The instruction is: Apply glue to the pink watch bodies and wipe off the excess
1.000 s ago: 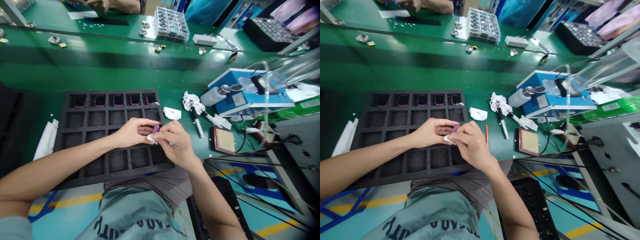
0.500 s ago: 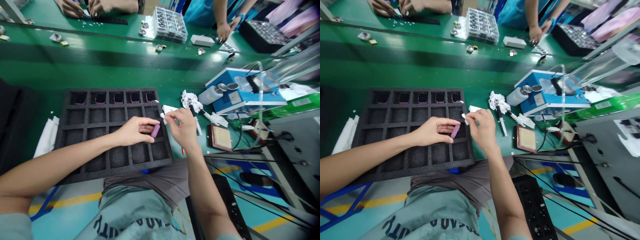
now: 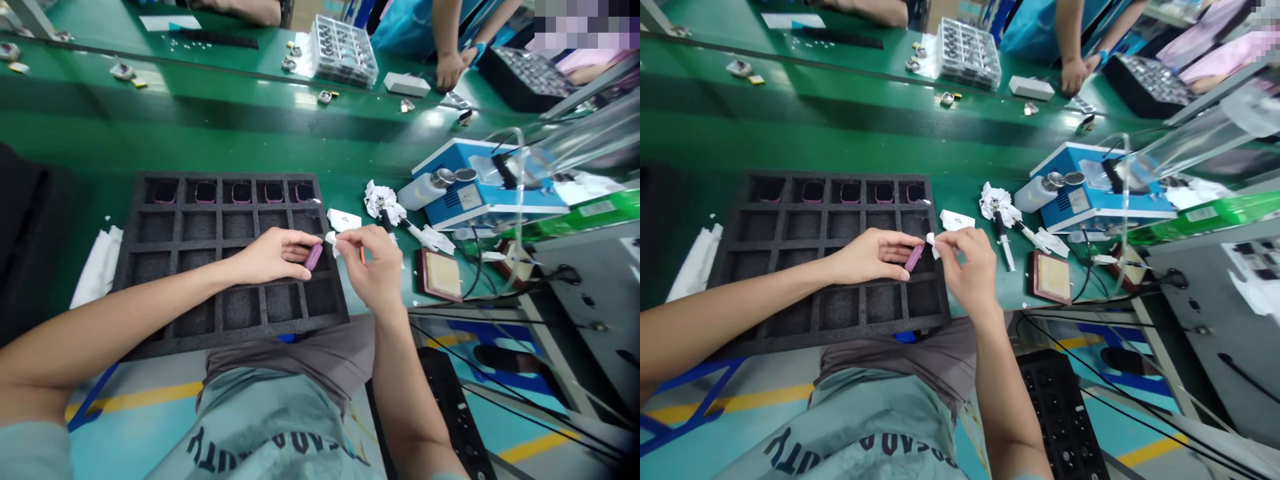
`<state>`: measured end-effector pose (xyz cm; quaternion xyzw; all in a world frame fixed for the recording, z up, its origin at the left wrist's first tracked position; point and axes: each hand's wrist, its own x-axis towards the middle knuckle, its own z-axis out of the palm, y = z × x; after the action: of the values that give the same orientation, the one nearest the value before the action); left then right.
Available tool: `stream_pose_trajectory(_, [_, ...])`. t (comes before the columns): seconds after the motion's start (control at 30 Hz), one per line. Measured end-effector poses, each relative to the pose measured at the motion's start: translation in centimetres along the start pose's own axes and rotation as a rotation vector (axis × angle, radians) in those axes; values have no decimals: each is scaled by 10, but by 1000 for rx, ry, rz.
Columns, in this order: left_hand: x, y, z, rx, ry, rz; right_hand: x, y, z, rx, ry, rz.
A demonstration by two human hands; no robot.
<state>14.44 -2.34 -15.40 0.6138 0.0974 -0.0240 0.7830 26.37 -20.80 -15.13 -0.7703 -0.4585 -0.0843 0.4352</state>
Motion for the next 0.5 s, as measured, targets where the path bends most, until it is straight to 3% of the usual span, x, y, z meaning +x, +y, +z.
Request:
stream_pose_trajectory(0.13, [2, -1, 0, -33, 0, -8, -16, -26, 6, 21, -97, -141])
stream_pose_trajectory(0.27, [2, 0, -2, 24, -17, 3, -5, -1, 23, -63, 1, -29])
stream_pose_trajectory(0.37, [1, 1, -3, 56, -5, 5, 5, 22, 19, -66, 6, 61])
stream_pose_trajectory(0.5, [0, 1, -3, 44, 8, -3, -3, 7, 2, -46, 72, 72])
